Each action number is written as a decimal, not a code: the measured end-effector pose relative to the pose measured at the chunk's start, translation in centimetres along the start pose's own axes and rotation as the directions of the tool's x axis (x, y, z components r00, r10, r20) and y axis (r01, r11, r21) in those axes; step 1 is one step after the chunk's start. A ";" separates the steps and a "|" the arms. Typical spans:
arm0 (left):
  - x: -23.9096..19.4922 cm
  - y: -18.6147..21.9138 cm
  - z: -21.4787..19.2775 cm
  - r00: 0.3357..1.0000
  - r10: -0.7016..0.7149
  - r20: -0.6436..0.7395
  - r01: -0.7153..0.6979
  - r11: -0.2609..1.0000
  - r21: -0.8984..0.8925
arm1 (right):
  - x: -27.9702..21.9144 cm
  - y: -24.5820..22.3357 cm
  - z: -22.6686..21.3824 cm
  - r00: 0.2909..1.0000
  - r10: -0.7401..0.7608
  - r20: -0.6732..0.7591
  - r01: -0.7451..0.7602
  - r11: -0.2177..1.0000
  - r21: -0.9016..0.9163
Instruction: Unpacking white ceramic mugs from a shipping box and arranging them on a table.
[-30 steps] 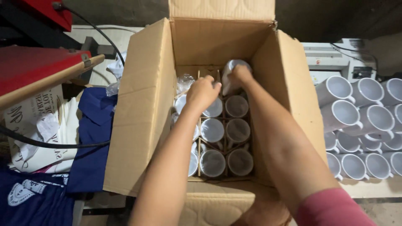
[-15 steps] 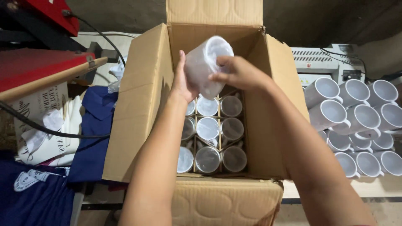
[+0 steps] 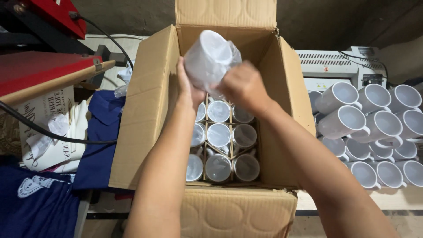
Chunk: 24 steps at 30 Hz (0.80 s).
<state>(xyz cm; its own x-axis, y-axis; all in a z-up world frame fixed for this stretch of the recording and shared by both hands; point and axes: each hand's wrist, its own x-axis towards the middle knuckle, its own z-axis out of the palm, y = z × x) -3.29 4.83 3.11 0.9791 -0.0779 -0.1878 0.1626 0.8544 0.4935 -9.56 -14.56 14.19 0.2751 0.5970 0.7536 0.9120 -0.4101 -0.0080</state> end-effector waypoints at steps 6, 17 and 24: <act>-0.1 1.7 0.4 0.990 0.136 -0.031 -0.140 0.966 -0.217 | -3.3 2.5 3.5 0.827 0.387 0.407 -0.501 0.835 0.226; -0.4 0.7 1.2 0.987 0.061 0.147 -0.068 0.997 0.040 | -2.7 4.3 2.0 0.506 0.648 0.569 -0.677 -0.110 0.727; 0.7 -0.5 1.4 0.959 0.283 -0.030 -0.259 0.911 0.320 | -2.4 4.5 1.5 0.309 0.643 0.701 -0.634 -0.410 0.655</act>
